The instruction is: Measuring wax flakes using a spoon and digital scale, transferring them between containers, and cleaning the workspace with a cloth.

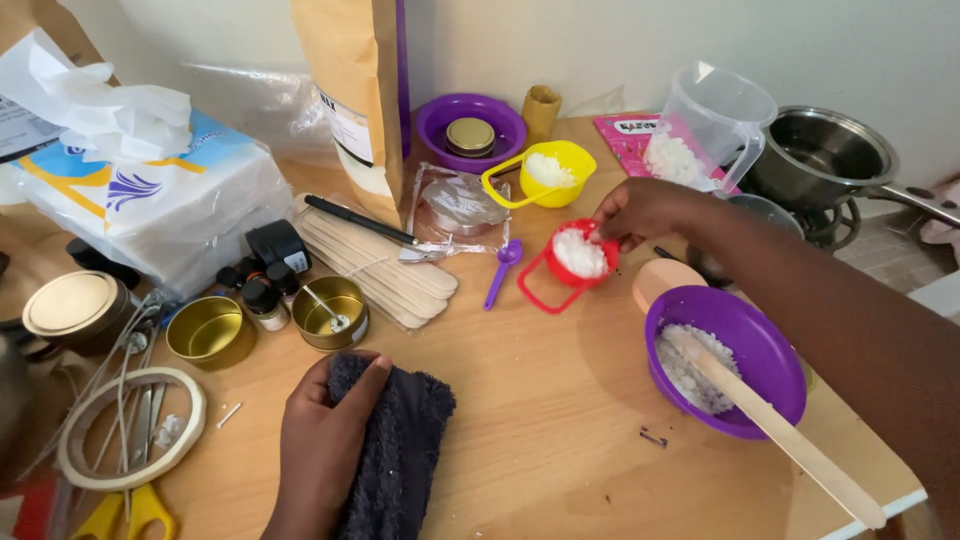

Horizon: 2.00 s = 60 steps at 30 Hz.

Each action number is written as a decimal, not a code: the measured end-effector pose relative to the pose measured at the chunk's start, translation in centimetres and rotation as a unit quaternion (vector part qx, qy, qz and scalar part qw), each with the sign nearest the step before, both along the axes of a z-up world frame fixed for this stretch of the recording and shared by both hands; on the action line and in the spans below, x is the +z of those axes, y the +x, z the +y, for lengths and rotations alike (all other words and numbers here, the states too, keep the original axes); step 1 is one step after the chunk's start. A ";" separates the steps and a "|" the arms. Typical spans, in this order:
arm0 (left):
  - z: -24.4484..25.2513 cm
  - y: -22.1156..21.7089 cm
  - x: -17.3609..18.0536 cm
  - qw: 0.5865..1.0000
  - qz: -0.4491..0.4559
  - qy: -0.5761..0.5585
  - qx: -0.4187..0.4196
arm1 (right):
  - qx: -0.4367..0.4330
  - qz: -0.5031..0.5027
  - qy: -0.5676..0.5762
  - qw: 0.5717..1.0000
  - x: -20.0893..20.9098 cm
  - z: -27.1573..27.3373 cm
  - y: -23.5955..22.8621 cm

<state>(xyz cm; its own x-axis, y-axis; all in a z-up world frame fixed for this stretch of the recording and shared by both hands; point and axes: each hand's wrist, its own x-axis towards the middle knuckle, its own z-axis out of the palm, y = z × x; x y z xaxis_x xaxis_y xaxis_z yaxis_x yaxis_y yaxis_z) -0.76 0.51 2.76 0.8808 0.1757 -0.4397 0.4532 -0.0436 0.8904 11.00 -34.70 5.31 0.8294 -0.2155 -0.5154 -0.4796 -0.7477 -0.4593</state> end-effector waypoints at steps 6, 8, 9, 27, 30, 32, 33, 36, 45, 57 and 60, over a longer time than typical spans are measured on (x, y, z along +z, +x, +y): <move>-0.2 0.2 -0.3 1.000 0.010 0.010 0.005 | -0.132 -0.026 0.051 0.990 -2.1 -2.9 2.9; -0.3 0.2 -0.3 1.000 0.020 0.008 0.009 | -0.149 -0.024 0.056 0.987 -2.9 -3.7 3.6; -0.3 0.3 -0.5 1.000 0.012 0.000 0.012 | -0.166 -0.038 0.091 0.981 -3.6 -4.5 4.1; -0.4 -0.2 0.3 1.000 0.008 0.008 0.009 | 0.153 0.065 -0.157 0.974 5.7 0.1 -8.0; -0.3 -0.1 -0.4 1.000 0.001 0.009 0.007 | 0.221 0.120 -0.177 0.952 5.0 -1.0 -9.7; -0.3 -0.1 -0.5 1.000 -0.011 0.013 0.004 | 0.240 0.121 -0.188 0.945 4.7 -1.1 -10.4; -0.4 -0.3 -0.1 1.000 -0.002 0.007 0.007 | 0.231 0.089 -0.193 0.949 4.8 -0.7 -10.6; -0.5 -0.4 0.3 1.000 0.009 0.003 0.011 | 0.217 0.037 -0.166 0.961 4.0 -1.1 -10.6; -0.2 -0.2 -0.3 1.000 0.000 0.017 0.001 | -0.039 -0.061 0.140 0.987 -3.3 -6.3 -7.9; -0.2 -0.1 -0.5 1.000 -0.013 0.027 -0.004 | -0.150 -0.308 -0.026 0.939 2.6 -4.4 -11.9; -0.1 -0.6 -0.1 1.000 -0.002 0.019 -0.002 | -0.099 -0.360 -0.197 0.907 3.4 -5.9 -12.3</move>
<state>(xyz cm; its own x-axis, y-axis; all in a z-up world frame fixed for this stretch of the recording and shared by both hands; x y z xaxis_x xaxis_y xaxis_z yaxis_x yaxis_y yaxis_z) -1.31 0.41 2.65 0.8832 0.1897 -0.4289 0.4492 -0.0793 0.8899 -1.34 -40.64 8.75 0.8453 -0.4469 0.2930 -0.3050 -0.8537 -0.4222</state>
